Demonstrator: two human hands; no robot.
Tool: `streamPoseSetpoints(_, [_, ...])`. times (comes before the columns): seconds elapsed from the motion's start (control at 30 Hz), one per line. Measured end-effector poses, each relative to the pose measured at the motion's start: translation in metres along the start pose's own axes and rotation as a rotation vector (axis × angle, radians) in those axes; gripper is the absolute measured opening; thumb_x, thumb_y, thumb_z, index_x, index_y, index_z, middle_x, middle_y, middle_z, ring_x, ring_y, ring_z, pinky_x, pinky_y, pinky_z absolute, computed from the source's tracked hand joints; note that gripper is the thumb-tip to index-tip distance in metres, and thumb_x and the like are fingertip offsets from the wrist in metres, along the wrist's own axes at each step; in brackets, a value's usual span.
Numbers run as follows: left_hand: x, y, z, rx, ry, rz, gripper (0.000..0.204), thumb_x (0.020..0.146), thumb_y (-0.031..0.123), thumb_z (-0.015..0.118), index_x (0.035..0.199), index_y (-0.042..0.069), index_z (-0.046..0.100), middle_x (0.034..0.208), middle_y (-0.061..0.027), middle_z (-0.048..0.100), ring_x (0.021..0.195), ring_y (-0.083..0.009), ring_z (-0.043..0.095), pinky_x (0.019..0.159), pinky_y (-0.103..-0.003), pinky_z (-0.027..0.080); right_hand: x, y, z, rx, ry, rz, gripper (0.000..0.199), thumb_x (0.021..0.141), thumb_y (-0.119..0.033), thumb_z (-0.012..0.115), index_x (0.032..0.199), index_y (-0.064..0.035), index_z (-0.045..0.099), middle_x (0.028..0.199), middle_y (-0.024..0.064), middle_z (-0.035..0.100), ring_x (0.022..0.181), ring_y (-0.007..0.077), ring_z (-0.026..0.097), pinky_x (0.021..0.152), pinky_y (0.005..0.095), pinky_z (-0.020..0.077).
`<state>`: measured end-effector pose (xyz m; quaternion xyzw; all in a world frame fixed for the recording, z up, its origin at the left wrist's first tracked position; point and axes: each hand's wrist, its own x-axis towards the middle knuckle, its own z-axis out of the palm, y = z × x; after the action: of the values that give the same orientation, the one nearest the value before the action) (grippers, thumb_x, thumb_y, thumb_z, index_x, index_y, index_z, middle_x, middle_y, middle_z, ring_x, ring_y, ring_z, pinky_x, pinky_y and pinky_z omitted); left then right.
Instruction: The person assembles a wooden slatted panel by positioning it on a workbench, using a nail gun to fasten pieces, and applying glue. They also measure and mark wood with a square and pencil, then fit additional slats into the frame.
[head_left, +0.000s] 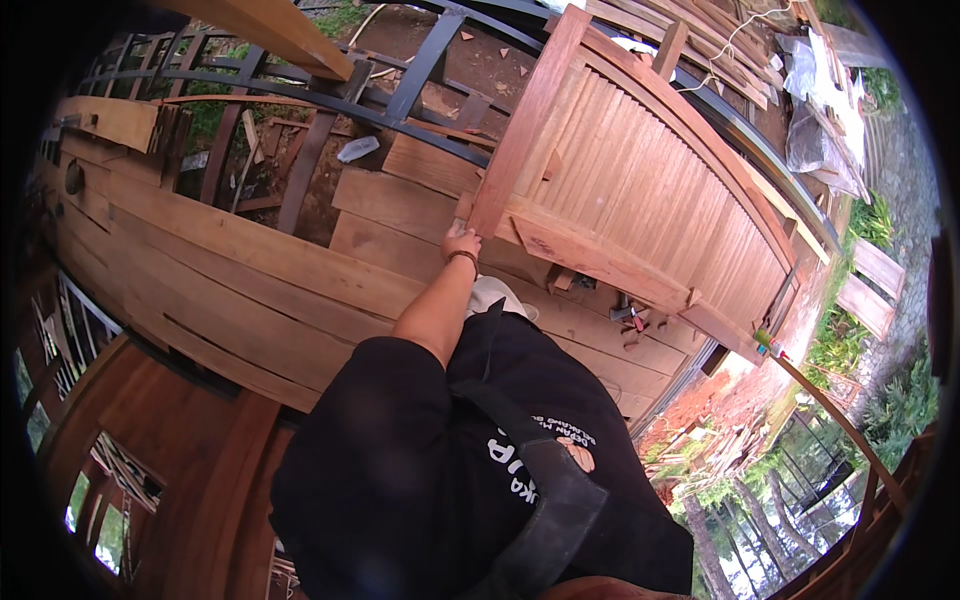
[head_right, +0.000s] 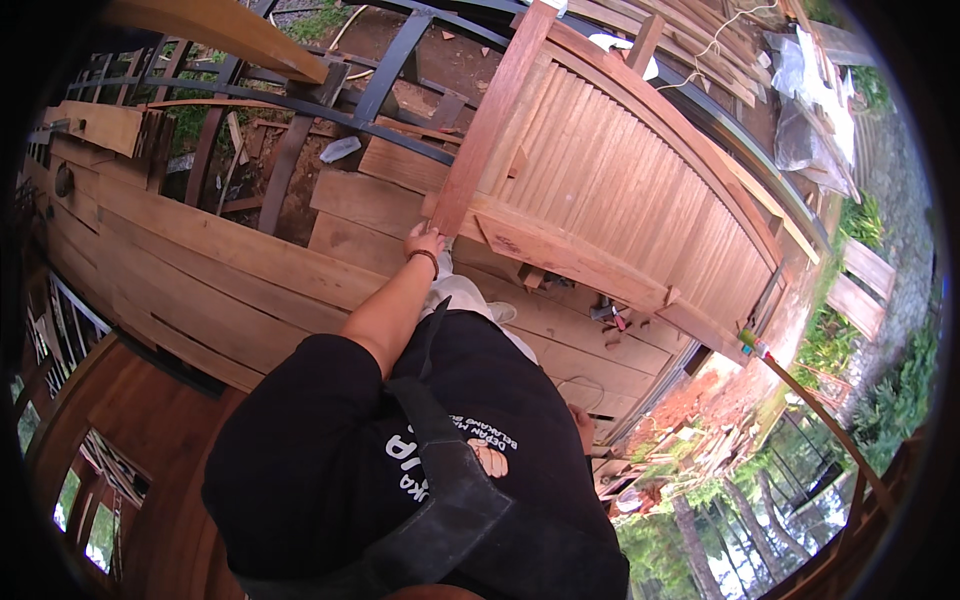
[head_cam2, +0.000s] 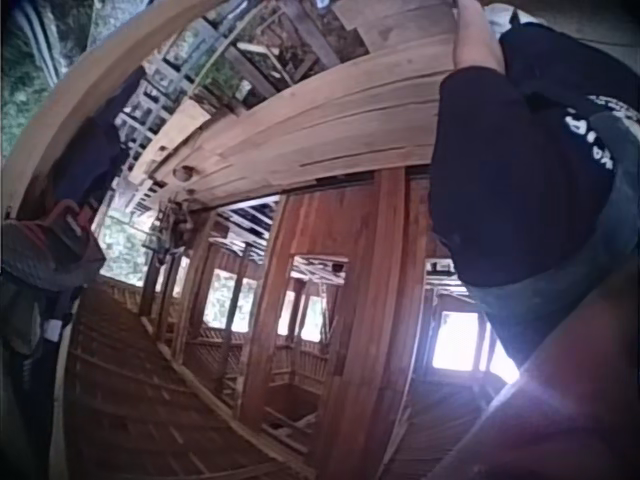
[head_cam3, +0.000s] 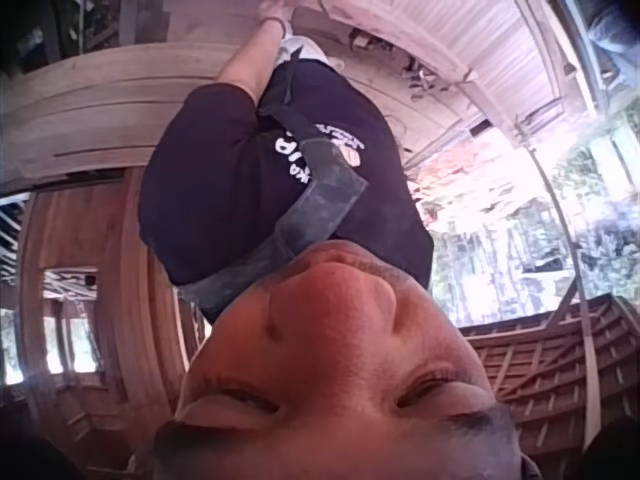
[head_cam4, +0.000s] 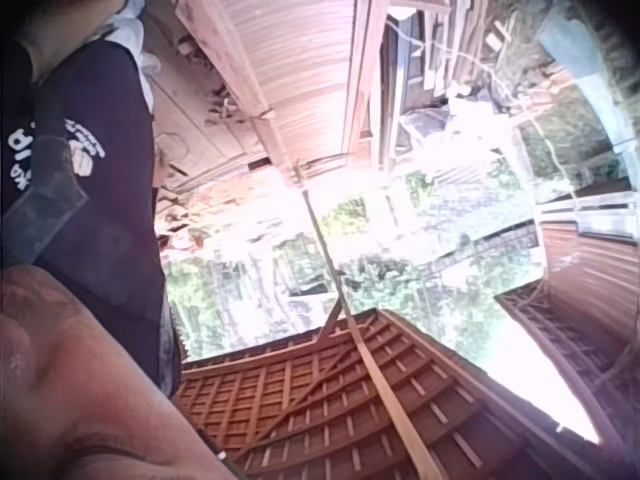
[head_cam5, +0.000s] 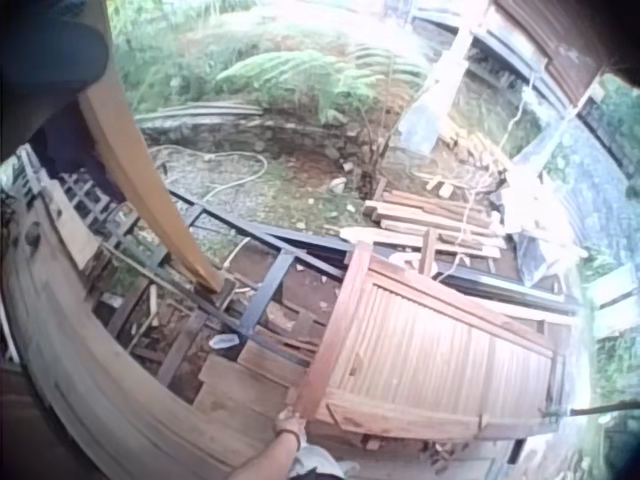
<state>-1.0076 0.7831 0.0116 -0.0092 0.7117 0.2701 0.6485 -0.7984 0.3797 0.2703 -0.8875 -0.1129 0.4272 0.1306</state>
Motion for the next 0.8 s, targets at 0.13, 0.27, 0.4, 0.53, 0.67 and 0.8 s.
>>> streamPoseSetpoints(0.13, [0.003, -0.001, -0.003, 0.057, 0.008, 0.026, 0.044, 0.087, -0.002, 0.058, 0.129, 0.005, 0.048, 0.097, -0.0152, 0.065, 0.077, -0.0198, 0.067, 0.059, -0.030, 0.052, -0.013, -0.021, 0.005, 0.121, -0.027, 0.088, 0.027, 0.090, -0.017, 0.059, 0.106, 0.0044, 0.063, 0.087, 0.0092, 0.067, 0.081, 0.0124, 0.061, 0.074, 0.0273, 0.0489])
streamPoseSetpoints(0.27, [0.005, -0.001, -0.003, 0.116, 0.010, 0.078, 0.041, 0.087, -0.001, 0.059, 0.126, 0.005, 0.050, 0.094, -0.0146, 0.066, 0.074, -0.0198, 0.067, 0.056, -0.030, 0.052, -0.015, -0.008, 0.004, 0.265, -0.066, 0.073, 0.026, 0.091, -0.017, 0.059, 0.106, 0.0038, 0.063, 0.087, 0.0087, 0.067, 0.081, 0.0120, 0.061, 0.073, 0.0266, 0.0487])
streamPoseSetpoints(0.4, [0.007, -0.004, -0.003, 0.098, 0.021, 0.094, 0.036, 0.086, -0.002, 0.060, 0.121, 0.004, 0.054, 0.091, -0.0140, 0.066, 0.070, -0.0188, 0.066, 0.055, -0.029, 0.052, -0.014, -0.009, 0.002, 0.088, -0.009, 0.057, 0.028, 0.092, -0.020, 0.057, 0.106, 0.0035, 0.063, 0.086, 0.0090, 0.067, 0.080, 0.0127, 0.061, 0.073, 0.0273, 0.0489])
streamPoseSetpoints(0.53, [0.008, 0.002, -0.002, 0.262, 0.006, 0.111, 0.028, 0.087, -0.001, 0.058, 0.115, 0.003, 0.056, 0.097, -0.0125, 0.065, 0.079, -0.0215, 0.067, 0.066, -0.030, 0.057, -0.008, -0.002, 0.007, -0.006, 0.026, 0.085, 0.032, 0.092, -0.025, 0.056, 0.106, 0.0033, 0.064, 0.085, 0.0109, 0.068, 0.081, 0.0155, 0.063, 0.073, 0.0296, 0.0492])
streamPoseSetpoints(0.67, [0.026, 0.004, -0.009, 0.336, 0.011, 0.147, 0.024, 0.086, 0.000, 0.060, 0.110, 0.003, 0.059, 0.096, -0.0122, 0.066, 0.077, -0.0200, 0.067, 0.063, -0.029, 0.057, -0.018, -0.042, 0.006, -0.052, 0.043, 0.039, 0.034, 0.091, -0.025, 0.056, 0.107, 0.0035, 0.064, 0.086, 0.0135, 0.068, 0.082, 0.0181, 0.064, 0.074, 0.0313, 0.0496])
streamPoseSetpoints(0.8, [0.017, 0.015, -0.002, 0.421, 0.020, 0.120, 0.027, 0.083, -0.006, 0.060, 0.110, -0.002, 0.059, 0.100, -0.0156, 0.065, 0.076, -0.0231, 0.068, 0.064, -0.031, 0.057, -0.020, -0.034, 0.012, 0.052, 0.071, -0.039, 0.035, 0.090, -0.024, 0.056, 0.108, 0.0047, 0.062, 0.085, 0.0142, 0.068, 0.081, 0.0195, 0.065, 0.073, 0.0317, 0.0499])
